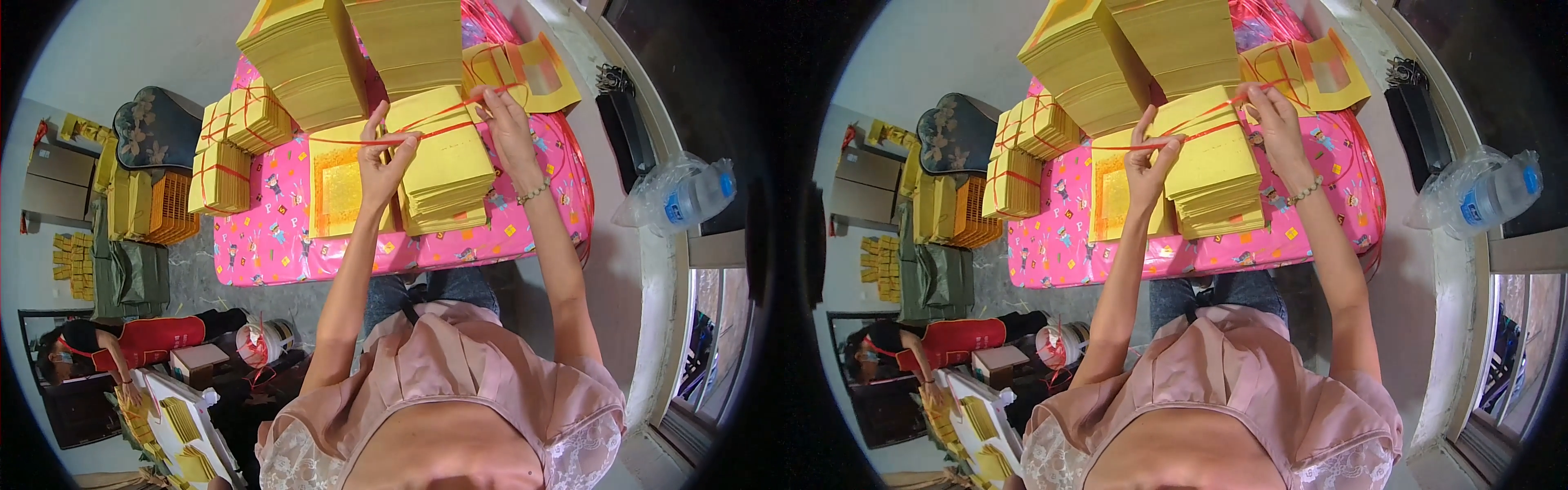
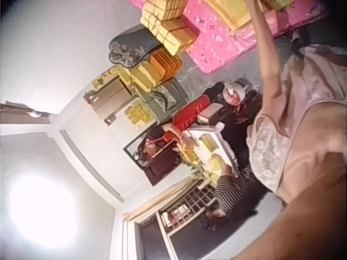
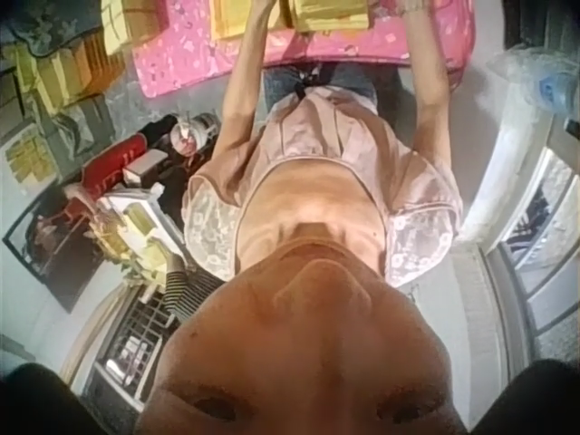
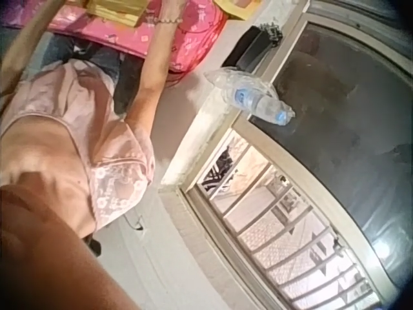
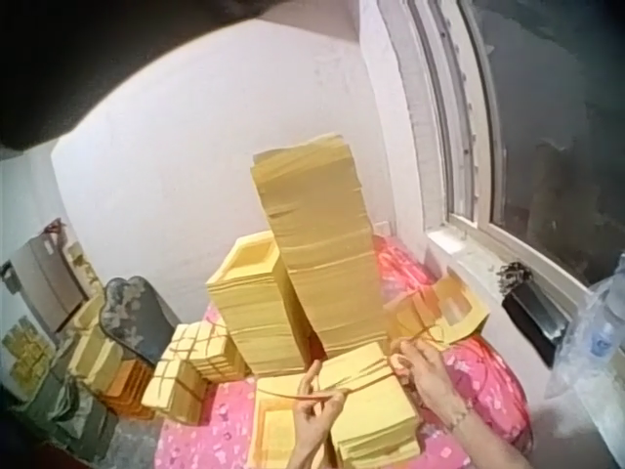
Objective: The recorder stacks and organizes yellow joss paper, eventually tying a bundle with a red string.
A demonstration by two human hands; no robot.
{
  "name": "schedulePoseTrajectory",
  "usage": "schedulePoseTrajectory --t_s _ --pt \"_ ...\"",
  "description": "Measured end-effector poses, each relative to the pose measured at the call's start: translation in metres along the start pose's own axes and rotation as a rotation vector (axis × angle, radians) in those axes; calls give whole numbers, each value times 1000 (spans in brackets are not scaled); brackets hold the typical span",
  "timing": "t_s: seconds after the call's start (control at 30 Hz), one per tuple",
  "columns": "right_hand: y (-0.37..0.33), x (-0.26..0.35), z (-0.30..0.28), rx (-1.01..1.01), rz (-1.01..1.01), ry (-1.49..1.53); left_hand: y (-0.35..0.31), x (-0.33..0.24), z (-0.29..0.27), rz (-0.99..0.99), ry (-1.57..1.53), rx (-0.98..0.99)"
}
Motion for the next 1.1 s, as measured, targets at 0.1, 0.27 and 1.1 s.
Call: schedulePoseTrajectory --t_s 0.1,0.27,1.1 --pt "-9 -4 -18 -129 3 48 3 -35 -2 222 198 -4" --pt "-27 7 -26 -224 -43 -40 16 -50 6 273 298 125" --pt "-24 -35 -86 -406 86 -13 12 -1 6 -118 -138 280"
Point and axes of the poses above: each hand's wrist, its own y-axis towards the middle knuckle, its own z-axis out of the palm, x = y × z, the point moved 10 cm from there along y, towards the middle knuckle, and after that the axes turned 3 degrees about -x, right-handed, at the moved point
